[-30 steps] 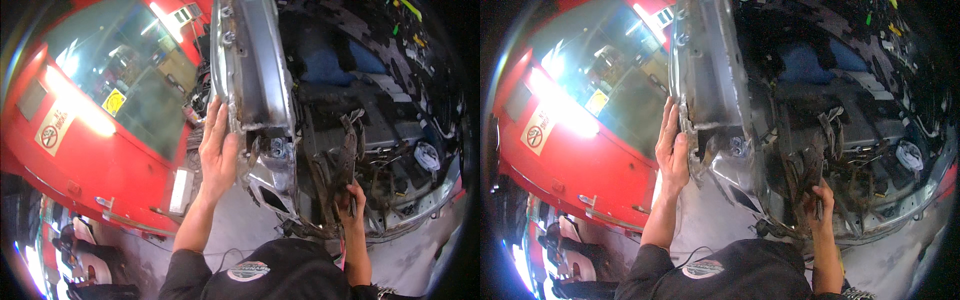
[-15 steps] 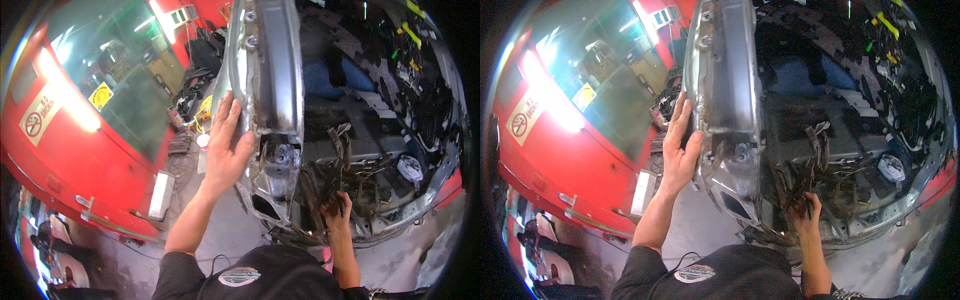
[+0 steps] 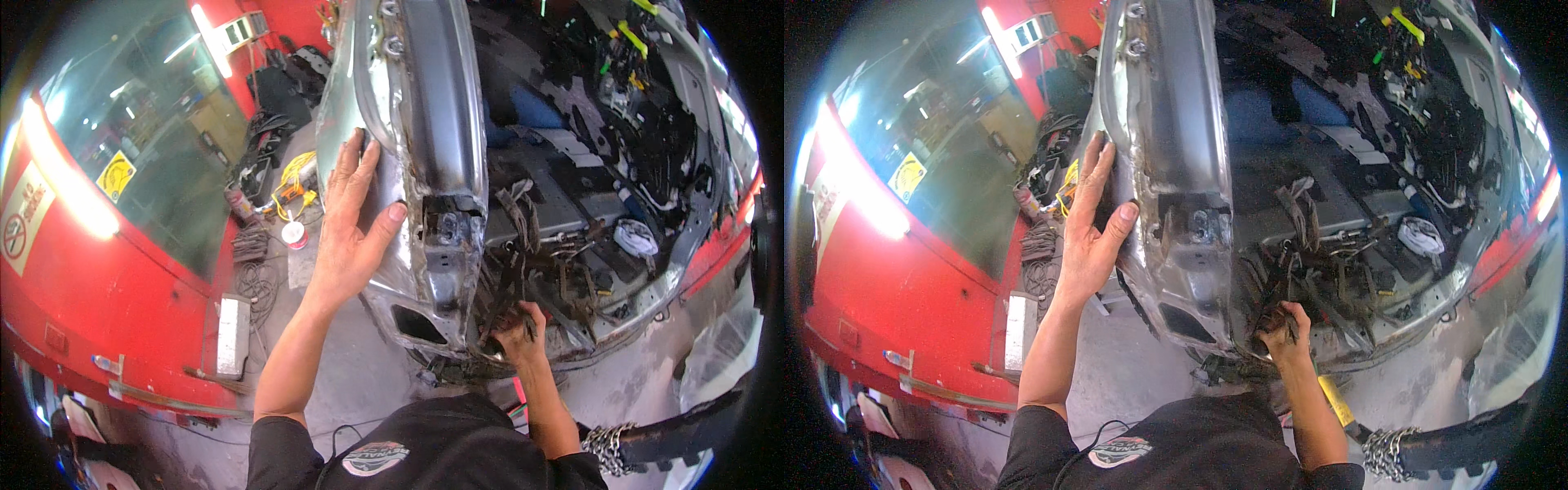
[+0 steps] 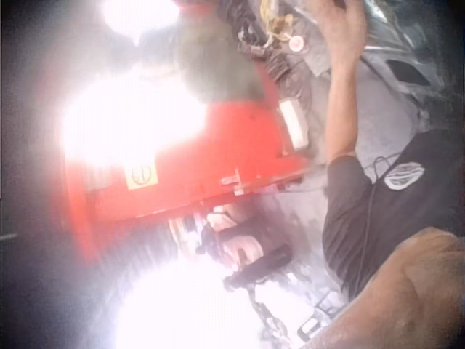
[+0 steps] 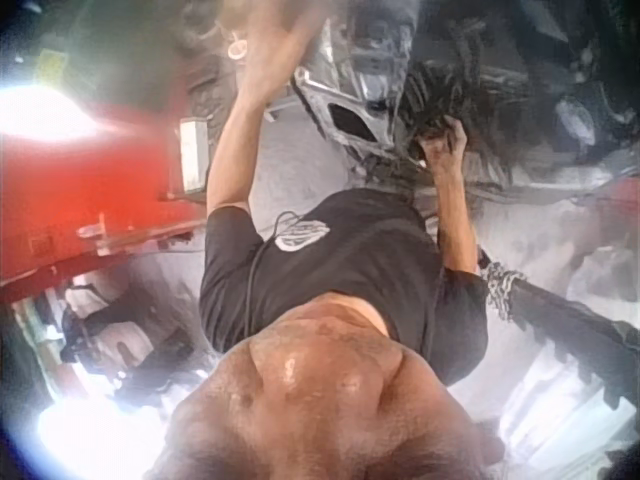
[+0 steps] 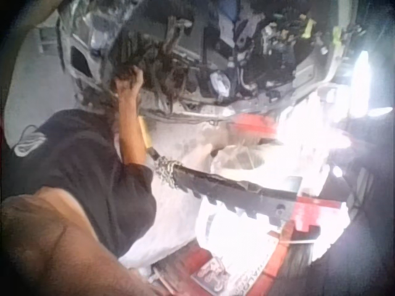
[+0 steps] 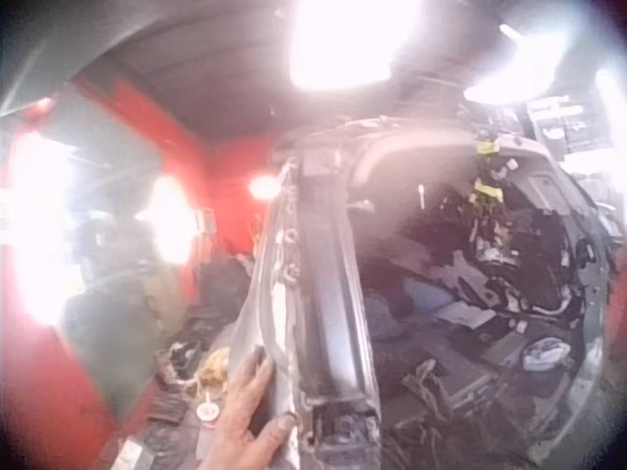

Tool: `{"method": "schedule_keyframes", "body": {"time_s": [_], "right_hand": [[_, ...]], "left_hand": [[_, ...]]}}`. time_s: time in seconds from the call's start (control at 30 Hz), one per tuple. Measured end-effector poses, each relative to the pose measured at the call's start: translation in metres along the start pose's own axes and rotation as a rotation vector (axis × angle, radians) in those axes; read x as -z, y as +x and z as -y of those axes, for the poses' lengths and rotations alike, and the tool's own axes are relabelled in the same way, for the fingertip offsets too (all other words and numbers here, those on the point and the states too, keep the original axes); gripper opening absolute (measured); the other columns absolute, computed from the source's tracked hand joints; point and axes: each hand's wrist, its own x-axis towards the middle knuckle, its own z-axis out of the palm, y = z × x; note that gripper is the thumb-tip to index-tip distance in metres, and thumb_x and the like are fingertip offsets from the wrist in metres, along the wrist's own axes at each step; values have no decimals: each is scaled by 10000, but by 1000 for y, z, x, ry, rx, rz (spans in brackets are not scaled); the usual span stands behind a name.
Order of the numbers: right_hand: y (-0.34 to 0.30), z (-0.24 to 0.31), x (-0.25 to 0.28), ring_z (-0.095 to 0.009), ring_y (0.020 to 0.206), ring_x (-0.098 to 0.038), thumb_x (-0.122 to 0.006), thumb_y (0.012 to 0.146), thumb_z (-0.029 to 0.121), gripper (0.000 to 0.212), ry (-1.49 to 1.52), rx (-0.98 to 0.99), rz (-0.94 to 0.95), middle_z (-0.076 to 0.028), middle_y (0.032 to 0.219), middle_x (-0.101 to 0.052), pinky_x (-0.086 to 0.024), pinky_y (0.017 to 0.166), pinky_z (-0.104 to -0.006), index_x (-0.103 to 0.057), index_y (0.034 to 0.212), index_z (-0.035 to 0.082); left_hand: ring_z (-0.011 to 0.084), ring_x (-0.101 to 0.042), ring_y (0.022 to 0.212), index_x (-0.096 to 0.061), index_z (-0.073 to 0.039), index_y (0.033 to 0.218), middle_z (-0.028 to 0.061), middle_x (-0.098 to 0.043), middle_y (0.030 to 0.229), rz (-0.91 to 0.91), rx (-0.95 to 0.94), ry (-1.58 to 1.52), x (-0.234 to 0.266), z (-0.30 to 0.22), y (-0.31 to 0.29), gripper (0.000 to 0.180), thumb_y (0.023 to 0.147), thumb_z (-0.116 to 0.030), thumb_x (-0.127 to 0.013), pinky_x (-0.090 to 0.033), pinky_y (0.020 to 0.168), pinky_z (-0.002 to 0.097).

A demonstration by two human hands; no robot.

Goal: The person uses locking pliers to pull and align a damaged metal panel on the front fender of a silver car. They repeatedly clamp and adjust the metal edge, then visually check the alignment by running their hands along the panel surface.

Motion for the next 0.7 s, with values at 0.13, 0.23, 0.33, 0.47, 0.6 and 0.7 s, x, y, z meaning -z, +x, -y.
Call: {"method": "schedule_keyframes", "body": {"time_s": [0.13,0.23,0.33,0.47,0.6,0.7], "right_hand": [[-27,8,-12,-238,1083,-607,-631,887,427,388,30,66,-59,-63,1086,-680,-439,937,-460,-672,1126,125],[-33,17,-8,-230,1056,-615,-627,910,447,430,91,100,-3,-65,1088,-687,-460,913,-405,-667,1183,118],[-33,42,33,-219,996,-639,-562,956,452,464,48,106,-3,-65,1096,-696,-512,850,-401,-661,1237,96],[-31,90,64,-230,920,-648,-628,919,365,390,-231,228,-261,-79,1051,-695,-511,802,-402,-674,1186,83],[21,114,97,-202,863,-629,-695,868,307,411,-761,309,-312,-80,1016,-689,-504,788,-377,-666,1181,42],[72,98,138,-252,940,-664,-728,904,247,372,-1409,538,-267,-160,1036,-731,-504,820,-395,-686,1139,-39]], "left_hand": [[335,-237,1552,-393,-29,1569,215,-286,1662,14,-42,10,-13,-1,4,667,1008,-313,-618,-174,1252,445],[298,-292,1533,-463,-50,1538,188,-348,1641,-34,-71,61,-14,-11,4,523,1040,-190,-543,-205,1243,421],[317,-347,1505,-493,-13,1506,206,-415,1596,-144,-92,121,-20,-16,-2,481,1075,-227,-484,-232,1232,422],[284,-352,1502,-499,-5,1501,175,-434,1593,-185,-147,93,-40,-12,1,465,1089,-210,-430,-235,1233,409],[287,-352,1503,-500,-6,1501,180,-445,1584,-206,-95,130,-44,-10,-1,488,1087,-250,-417,-229,1236,416],[292,-349,1504,-509,-7,1493,176,-458,1575,-214,-18,270,-35,-11,-2,514,1083,-299,-408,-220,1240,415]]}}
